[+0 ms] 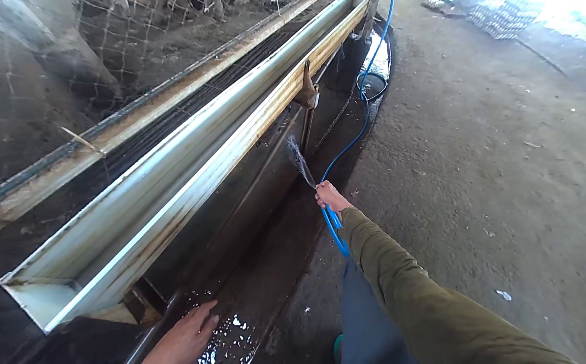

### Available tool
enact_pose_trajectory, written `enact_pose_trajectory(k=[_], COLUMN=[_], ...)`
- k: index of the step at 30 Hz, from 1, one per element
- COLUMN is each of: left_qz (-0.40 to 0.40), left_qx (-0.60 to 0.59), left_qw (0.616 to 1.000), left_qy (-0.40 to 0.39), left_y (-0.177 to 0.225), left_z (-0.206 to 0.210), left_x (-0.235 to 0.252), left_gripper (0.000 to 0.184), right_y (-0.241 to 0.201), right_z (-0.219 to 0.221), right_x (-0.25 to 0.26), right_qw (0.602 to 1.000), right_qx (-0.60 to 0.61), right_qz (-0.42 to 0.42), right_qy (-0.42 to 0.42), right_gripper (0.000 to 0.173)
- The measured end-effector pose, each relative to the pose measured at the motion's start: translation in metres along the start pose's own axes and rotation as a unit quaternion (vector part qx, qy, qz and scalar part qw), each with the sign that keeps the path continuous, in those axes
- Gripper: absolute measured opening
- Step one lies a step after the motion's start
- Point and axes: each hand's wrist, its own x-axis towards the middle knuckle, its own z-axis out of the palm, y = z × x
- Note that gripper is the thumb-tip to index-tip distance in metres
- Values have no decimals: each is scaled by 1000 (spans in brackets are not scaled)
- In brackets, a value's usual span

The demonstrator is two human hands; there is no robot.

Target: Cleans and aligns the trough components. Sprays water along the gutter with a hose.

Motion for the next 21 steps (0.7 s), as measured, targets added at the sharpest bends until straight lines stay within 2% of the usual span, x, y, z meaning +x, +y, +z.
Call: enact_pose_trajectory(k=[5, 7, 21], left_qz=[-2, -3, 4], left_qx=[3, 1, 5], left_qw=[1000, 1000, 1000], left_qy=[0, -2, 1], left_y=[1, 1, 10], left_z=[0, 0, -4], left_x=[1, 1, 1], left_gripper=[52, 52, 52], right_y=[3, 4, 8], right_z=[6, 7, -32], right_x=[-8, -7, 8], right_qw=[991, 988, 992], right_qx=[-76, -87, -73], right_qz=[50, 57, 44], right_qy=[-100, -112, 93], right_gripper=[20, 18, 25])
